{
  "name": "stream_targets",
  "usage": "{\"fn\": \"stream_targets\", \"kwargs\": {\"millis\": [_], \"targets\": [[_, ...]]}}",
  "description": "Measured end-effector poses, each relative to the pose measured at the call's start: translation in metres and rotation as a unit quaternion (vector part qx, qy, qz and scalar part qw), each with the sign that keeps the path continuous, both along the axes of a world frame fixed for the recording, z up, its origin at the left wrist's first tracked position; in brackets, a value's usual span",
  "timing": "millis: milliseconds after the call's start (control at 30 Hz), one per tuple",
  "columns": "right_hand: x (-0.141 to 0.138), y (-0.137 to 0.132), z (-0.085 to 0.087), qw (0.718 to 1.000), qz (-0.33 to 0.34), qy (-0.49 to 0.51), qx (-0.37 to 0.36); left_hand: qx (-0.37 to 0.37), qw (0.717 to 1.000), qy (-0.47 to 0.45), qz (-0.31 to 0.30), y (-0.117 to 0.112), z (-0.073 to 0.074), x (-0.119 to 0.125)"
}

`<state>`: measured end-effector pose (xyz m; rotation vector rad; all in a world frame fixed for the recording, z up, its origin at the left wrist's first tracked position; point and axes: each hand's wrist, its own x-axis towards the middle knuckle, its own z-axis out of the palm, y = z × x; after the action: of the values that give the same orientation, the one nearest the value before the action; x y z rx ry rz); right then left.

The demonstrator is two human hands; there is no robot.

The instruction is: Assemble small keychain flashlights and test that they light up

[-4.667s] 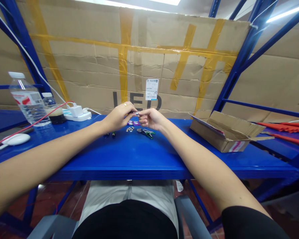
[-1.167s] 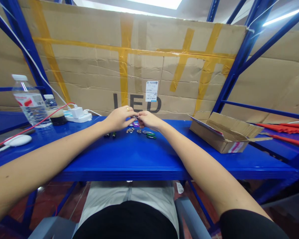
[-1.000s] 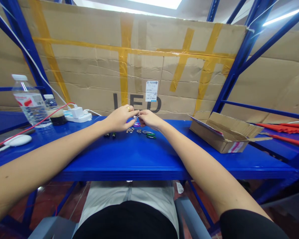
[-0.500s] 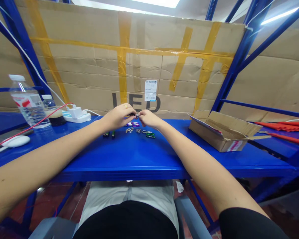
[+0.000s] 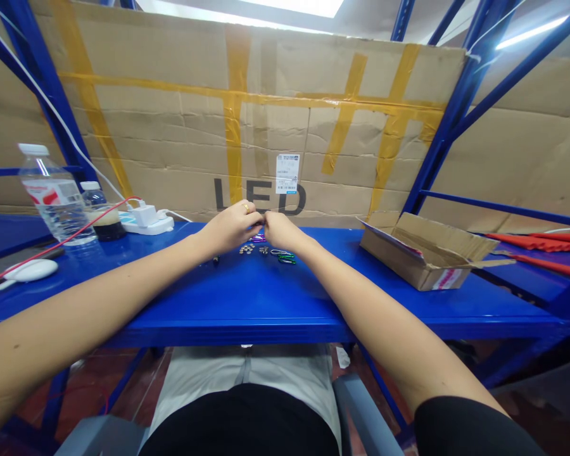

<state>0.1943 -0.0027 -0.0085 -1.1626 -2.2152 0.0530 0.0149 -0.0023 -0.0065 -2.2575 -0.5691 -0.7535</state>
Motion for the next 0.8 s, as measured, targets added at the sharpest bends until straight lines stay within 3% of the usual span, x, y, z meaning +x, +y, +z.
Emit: {"fn": "stream_targets", "kwargs": {"millis": [167,300,433,533,700,800], "targets": [[0.006,0.006,0.001,0.998,0.011,0.056,-0.012,-0.032,0.999,-0.017,0.018,-0.004,0.002,-0.004],[0.007,0.008,0.003,0.996,-0.01,0.087,-0.017,-0.052,0.996,-0.028,0.073,-0.004,0.005,-0.011],[0.006,0.007,0.005,0.977,0.026,0.178,-0.116,-0.08,0.991,-0.049,0.097,0.002,0.004,-0.017],[0.006,0.005,0.006,0.951,0.058,0.232,-0.194,-0.105,0.989,-0.069,0.08,0.006,0.003,-0.02],[0.005,0.002,0.002,0.957,0.1,0.217,-0.166,-0.145,0.985,-0.097,0.006,0.003,0.002,-0.018],[0.004,0.0,0.0,0.928,0.125,0.256,-0.24,-0.21,0.968,-0.132,-0.045,0.0,0.002,-0.015]]}}
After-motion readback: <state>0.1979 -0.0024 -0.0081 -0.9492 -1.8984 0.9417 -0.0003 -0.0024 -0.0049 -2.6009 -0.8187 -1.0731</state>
